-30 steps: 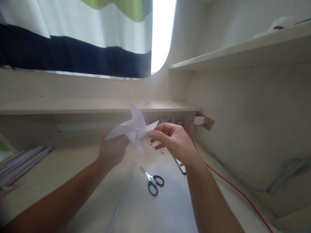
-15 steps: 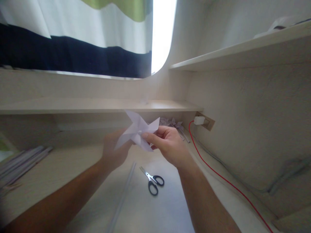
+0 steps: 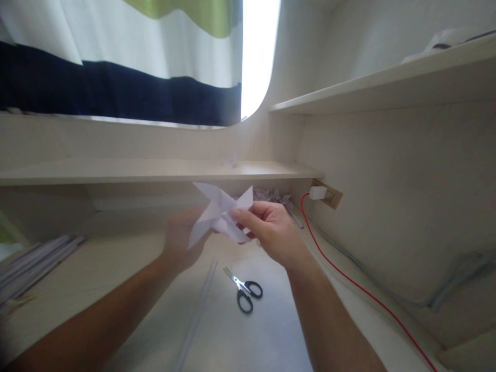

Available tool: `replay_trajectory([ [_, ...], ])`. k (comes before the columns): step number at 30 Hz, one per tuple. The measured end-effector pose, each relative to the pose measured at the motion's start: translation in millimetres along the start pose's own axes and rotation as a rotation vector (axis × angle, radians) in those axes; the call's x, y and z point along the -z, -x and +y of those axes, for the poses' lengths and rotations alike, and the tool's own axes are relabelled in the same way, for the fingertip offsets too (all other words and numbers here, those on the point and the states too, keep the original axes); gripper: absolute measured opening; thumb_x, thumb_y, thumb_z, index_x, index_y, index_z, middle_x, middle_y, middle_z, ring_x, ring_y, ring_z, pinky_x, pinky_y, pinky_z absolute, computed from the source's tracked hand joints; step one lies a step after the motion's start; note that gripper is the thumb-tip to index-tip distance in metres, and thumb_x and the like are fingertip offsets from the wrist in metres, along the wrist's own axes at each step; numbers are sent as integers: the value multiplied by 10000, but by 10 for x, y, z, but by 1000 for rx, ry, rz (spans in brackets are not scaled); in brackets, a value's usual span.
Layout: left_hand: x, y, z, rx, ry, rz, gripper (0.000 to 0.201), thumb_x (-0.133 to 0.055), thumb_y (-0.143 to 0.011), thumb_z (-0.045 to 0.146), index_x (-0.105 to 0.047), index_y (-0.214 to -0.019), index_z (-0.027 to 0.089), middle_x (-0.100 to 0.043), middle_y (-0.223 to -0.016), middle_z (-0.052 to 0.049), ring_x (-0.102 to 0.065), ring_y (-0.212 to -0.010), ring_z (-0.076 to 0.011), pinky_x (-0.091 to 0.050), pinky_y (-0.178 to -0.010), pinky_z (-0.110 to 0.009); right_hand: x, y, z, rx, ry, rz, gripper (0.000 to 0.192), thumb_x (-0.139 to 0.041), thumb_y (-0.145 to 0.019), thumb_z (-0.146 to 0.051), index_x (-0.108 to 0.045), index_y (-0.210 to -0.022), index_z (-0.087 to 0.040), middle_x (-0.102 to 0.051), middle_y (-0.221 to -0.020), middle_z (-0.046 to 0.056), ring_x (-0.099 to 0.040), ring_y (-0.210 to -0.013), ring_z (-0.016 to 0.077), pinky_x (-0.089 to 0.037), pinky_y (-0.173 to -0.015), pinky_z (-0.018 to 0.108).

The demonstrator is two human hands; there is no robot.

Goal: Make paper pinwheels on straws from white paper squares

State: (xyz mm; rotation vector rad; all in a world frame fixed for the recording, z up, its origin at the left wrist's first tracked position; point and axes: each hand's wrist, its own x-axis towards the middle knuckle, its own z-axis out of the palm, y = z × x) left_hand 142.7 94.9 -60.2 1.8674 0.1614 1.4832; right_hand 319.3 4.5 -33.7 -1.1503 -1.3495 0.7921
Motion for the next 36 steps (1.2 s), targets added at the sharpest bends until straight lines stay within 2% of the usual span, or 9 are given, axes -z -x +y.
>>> replay_trajectory([
  [3, -5, 26, -28, 7, -8, 19, 150, -807, -828, 284, -795, -716, 184, -757, -723, -32, -657, -657, -162, -529, -639, -252, 7, -7, 10, -59, -71, -110, 320, -801, -860, -488, -788, -893, -170, -759, -839, 57, -711, -726, 180, -606, -635, 301],
  [6, -8, 50, -37, 13, -121, 46, 156, -745, -865, 218, -803, -723, 193, -723, -667, -11, -623, -624, -148, -503, -617, -248, 7, -21, 20, -83, -94, -170, 278, -857, -812, -416, -790, -906, -163, -761, -821, 53, -719, -738, 173, -616, -658, 284],
  [8, -10, 59, -35, -17, -201, 65, 211, -720, -858, 164, -780, -657, 190, -704, -633, -1, -609, -596, -138, -485, -594, -237, 0, -29, 26, -90, -132, -145, 259, -895, -773, -362, -780, -889, -161, -761, -793, 42, -714, -715, 156, -614, -667, 270],
  [13, -24, 58, -17, -112, -282, 117, 316, -680, -853, 126, -686, -539, 158, -729, -710, -14, -647, -635, -133, -501, -599, -213, -46, -39, 30, -105, -278, -71, 319, -950, -696, -316, -741, -887, -168, -780, -769, 32, -734, -686, 159, -624, -670, 278],
  [19, -23, 66, -60, -212, -309, 146, 236, -686, -861, 126, -730, -631, 155, -692, -656, -3, -629, -583, -116, -494, -548, -194, -84, -48, 61, -56, -326, -43, 383, -970, -668, -258, -730, -954, -172, -799, -836, 37, -747, -673, 156, -646, -721, 303],
  [25, -31, 117, -147, -168, -283, 221, 100, -722, -841, 143, -744, -747, 168, -696, -656, 9, -630, -574, -117, -494, -541, -197, -89, -44, 59, 28, -326, 24, 512, -956, -699, -241, -682, -1129, -193, -744, -699, -19, -740, -649, 164, -646, -695, 308],
  [28, -44, 123, -153, -129, -272, 244, 106, -733, -834, 155, -736, -729, 164, -687, -644, 11, -625, -570, -117, -490, -540, -197, -107, -38, 49, 22, -341, 15, 574, -950, -707, -244, -642, -1190, -201, -773, -752, 3, -740, -655, 167, -643, -688, 315],
  [33, -60, 107, -137, -110, -231, 248, 120, -736, -829, 156, -728, -709, 158, -674, -633, 15, -617, -576, -112, -479, -539, -192, -111, -31, 36, 65, -331, 37, 575, -933, -728, -213, -622, -1212, -209, -788, -755, 2, -739, -676, 143, -596, -686, 242],
  [36, -64, 94, -124, -105, -210, 256, 147, -739, -819, 134, -711, -676, 157, -645, -608, 30, -577, -553, -94, -453, -520, -178, -100, -32, 28, 70, -308, 17, 570, -913, -755, -239, -611, -1237, -206, -793, -786, 15, -741, -699, 155, -607, -717, 277],
])
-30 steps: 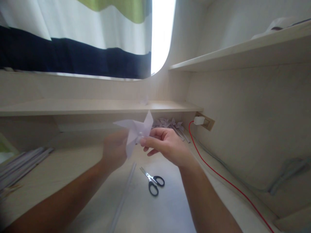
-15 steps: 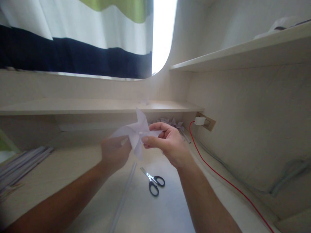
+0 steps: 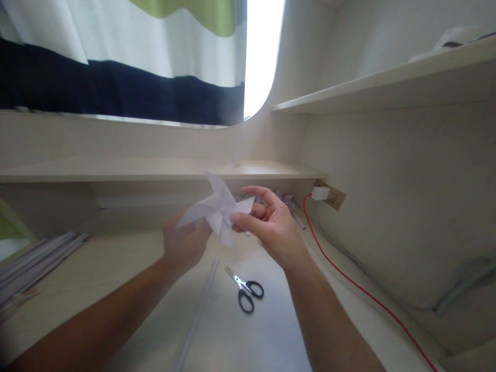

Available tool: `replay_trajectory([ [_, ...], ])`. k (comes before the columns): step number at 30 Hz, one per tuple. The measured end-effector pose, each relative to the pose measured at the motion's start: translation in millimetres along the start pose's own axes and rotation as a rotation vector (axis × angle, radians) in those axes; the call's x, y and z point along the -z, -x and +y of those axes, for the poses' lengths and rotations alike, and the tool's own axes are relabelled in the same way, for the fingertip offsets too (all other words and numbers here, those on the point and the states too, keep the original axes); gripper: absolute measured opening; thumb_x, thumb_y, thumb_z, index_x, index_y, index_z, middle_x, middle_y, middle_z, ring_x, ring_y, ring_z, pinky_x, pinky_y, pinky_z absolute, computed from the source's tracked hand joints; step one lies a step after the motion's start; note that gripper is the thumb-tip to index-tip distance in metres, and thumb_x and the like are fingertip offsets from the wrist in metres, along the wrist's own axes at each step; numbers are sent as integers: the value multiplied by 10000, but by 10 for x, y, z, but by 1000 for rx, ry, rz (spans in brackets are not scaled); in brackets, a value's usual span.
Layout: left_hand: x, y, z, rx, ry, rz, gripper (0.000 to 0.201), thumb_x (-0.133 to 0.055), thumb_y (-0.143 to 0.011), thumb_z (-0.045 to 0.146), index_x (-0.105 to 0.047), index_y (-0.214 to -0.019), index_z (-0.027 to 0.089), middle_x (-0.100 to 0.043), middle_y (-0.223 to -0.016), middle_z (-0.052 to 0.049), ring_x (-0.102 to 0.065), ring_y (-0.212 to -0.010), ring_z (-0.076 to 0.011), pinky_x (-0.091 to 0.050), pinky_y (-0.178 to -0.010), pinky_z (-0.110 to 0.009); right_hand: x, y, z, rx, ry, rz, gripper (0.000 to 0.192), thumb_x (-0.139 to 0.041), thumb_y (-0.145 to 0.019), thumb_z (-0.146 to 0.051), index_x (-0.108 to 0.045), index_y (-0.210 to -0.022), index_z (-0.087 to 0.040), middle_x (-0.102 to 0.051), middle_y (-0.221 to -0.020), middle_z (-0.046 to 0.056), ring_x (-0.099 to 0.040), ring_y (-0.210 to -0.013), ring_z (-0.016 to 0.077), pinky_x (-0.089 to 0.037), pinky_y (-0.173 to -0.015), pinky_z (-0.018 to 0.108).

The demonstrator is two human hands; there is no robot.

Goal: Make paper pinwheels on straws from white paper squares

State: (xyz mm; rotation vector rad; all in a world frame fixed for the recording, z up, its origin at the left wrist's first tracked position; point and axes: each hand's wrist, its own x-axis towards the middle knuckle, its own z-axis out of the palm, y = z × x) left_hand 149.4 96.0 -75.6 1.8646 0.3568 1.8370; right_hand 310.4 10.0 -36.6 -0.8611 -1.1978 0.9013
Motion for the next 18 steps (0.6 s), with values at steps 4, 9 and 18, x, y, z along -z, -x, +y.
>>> replay_trajectory([
  [4, 16, -17, 5, -21, -2, -26, 146, -751, -822, 130, -719, -683, 161, -647, -606, 33, -564, -545, -91, -444, -510, -180, 7, -7, -9, 20, 68, 10, 570, -901, -764, -269, -603, -1246, -216, -781, -787, 13, -724, -698, 159, -605, -718, 306],
  [9, 45, -35, -15, -85, -14, -96, 75, -751, -862, 183, -773, -791, 172, -724, -697, 1, -595, -589, -110, -475, -564, -220, -15, 28, -53, 267, 489, 278, 397, -884, -768, -295, -716, -1125, -246, -738, -914, 20, -697, -816, 191, -576, -685, 311],
  [18, 35, -34, -1, -105, -33, -208, 96, -751, -881, 195, -761, -794, 157, -715, -692, -16, -622, -626, -125, -488, -613, -241, -149, 156, -166, 489, 884, 158, 92, -751, -881, -151, -811, -922, -208, -739, -845, 17, -640, -718, 149, -498, -663, 308],
])
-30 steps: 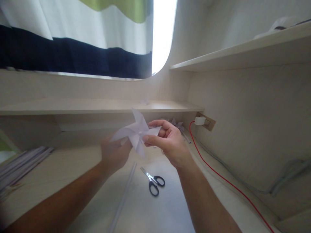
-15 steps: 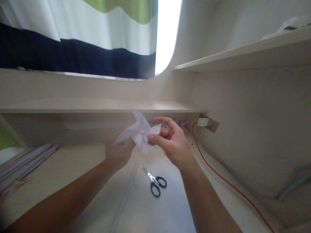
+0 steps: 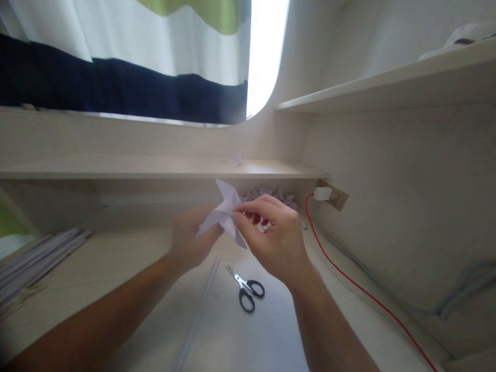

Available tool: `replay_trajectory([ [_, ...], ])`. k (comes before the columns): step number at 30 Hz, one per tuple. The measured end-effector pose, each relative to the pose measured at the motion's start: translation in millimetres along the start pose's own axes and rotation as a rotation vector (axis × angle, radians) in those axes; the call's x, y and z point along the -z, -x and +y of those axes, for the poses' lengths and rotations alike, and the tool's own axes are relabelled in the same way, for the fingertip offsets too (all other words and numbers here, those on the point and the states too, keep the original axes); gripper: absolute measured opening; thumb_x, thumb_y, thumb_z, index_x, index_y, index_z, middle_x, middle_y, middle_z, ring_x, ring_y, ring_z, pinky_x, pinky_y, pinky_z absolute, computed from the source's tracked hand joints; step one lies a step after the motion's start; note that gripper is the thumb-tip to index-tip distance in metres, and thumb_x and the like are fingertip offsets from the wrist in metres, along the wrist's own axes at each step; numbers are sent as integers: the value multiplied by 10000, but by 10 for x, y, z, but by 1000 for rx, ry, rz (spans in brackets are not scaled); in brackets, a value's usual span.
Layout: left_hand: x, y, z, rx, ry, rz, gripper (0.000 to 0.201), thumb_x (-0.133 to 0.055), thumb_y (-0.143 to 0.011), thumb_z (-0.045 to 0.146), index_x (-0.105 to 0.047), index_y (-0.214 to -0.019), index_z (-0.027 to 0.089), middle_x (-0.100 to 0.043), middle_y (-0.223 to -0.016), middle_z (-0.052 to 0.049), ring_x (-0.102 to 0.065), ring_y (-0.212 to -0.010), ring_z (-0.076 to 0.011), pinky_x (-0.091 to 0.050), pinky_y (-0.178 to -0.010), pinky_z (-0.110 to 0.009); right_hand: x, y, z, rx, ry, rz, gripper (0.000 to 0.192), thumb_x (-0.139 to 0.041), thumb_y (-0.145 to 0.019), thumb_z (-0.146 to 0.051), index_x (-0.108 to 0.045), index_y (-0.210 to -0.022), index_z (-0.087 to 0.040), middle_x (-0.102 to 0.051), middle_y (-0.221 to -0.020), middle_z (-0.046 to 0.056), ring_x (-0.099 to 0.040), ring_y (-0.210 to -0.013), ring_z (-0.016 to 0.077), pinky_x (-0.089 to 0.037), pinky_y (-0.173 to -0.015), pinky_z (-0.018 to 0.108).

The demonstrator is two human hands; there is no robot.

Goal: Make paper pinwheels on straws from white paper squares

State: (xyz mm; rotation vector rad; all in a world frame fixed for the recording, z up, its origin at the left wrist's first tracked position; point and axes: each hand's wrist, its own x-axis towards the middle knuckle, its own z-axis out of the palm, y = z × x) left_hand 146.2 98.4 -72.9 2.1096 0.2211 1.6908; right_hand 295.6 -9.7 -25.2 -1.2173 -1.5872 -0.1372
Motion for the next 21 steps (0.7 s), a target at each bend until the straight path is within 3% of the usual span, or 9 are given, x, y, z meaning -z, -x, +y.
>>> replay_trajectory([
  [10, 14, -39, 14, -119, -112, -45, 111, -716, -886, 157, -743, -779, 160, -722, -726, -34, -655, -670, -141, -511, -631, -243, 6, 5, 64, -67, 8, -64, 69, -734, -922, -245, -792, -889, -227, -764, -836, 32, -645, -715, 182, -478, -647, 323],
  [21, 50, -22, -16, -202, -278, -58, 118, -687, -904, 165, -766, -817, 167, -758, -841, -80, -694, -746, -174, -531, -693, -286, -4, 13, 63, -19, 40, -80, 86, -706, -928, -200, -745, -852, -211, -728, -803, 25, -643, -737, 186, -460, -671, 326],
])
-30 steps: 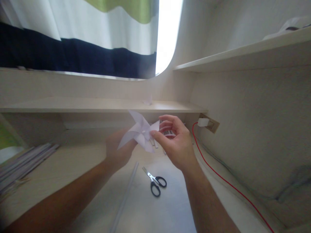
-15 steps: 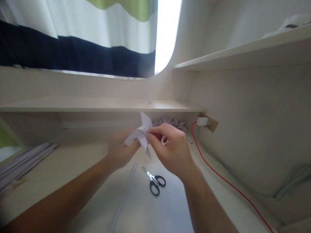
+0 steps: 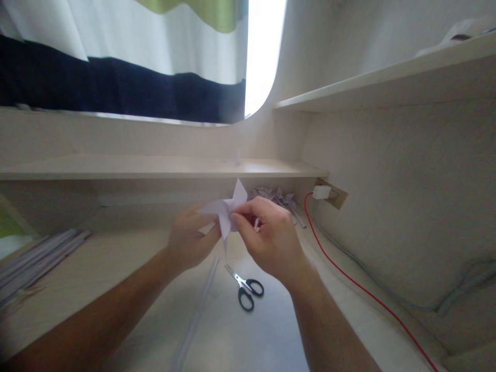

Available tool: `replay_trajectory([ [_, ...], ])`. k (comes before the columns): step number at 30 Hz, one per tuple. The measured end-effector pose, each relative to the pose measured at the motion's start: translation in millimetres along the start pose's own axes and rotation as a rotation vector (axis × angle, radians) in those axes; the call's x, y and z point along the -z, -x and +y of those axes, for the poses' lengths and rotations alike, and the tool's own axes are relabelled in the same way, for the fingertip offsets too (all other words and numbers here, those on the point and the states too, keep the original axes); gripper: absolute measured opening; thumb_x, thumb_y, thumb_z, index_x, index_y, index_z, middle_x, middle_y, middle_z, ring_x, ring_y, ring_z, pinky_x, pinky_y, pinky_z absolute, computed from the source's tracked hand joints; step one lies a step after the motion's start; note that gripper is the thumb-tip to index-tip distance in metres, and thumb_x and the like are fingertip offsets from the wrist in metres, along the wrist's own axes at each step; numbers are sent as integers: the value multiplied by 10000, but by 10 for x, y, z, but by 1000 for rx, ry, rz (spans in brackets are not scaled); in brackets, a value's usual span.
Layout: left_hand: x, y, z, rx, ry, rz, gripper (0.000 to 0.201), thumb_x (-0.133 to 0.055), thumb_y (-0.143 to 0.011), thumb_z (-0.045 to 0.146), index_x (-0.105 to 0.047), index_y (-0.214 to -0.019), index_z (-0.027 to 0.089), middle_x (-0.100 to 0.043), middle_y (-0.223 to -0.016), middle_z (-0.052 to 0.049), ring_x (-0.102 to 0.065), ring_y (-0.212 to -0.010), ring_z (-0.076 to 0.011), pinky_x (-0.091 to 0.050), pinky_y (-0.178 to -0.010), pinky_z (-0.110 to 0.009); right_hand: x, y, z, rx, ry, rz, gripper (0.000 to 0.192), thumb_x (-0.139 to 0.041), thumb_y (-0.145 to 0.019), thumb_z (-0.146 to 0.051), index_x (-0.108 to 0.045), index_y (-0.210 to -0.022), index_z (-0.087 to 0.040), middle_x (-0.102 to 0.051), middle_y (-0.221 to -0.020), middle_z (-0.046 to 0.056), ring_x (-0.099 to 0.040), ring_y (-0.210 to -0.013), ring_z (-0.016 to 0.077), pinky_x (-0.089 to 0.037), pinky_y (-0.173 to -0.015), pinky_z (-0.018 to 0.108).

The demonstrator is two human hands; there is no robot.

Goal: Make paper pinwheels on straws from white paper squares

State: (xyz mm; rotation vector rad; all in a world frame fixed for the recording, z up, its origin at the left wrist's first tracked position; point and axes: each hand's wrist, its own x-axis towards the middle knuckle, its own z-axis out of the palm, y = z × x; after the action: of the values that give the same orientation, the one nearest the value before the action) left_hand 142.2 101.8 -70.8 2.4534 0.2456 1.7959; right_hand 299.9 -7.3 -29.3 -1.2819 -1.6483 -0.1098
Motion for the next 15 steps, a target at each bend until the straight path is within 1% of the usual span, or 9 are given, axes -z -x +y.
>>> replay_trajectory([
  [6, -5, 6, -47, -67, -71, -34, 125, -667, -926, 162, -740, -825, 159, -749, -864, -91, -691, -806, -195, -534, -744, -309, -42, -3, 37, -26, 11, 6, 97, -705, -927, -195, -750, -841, -200, -722, -785, 19, -633, -719, 175, -447, -656, 320],
  [8, -5, -5, -60, -63, -81, -49, 156, -642, -939, 160, -724, -807, 162, -734, -861, -89, -679, -811, -192, -528, -736, -303, -34, -15, 50, -31, 22, 2, 91, -708, -923, -191, -759, -849, -204, -734, -795, 20, -644, -725, 175, -458, -666, 319],
  [11, -11, -11, -78, -37, -87, -100, 191, -599, -954, 144, -704, -796, 164, -721, -852, -80, -662, -783, -177, -517, -710, -291, -3, -29, 66, -47, 47, -41, 79, -716, -905, -172, -777, -878, -215, -758, -839, 22, -670, -753, 180, -485, -690, 315],
  [15, -28, 6, -103, -25, -91, -158, 177, -588, -953, 135, -710, -831, 172, -737, -904, -80, -671, -810, -178, -526, -739, -300, 31, -31, 80, -39, 91, -92, 126, -692, -899, -136, -782, -889, -223, -772, -875, 23, -688, -783, 185, -504, -718, 317],
])
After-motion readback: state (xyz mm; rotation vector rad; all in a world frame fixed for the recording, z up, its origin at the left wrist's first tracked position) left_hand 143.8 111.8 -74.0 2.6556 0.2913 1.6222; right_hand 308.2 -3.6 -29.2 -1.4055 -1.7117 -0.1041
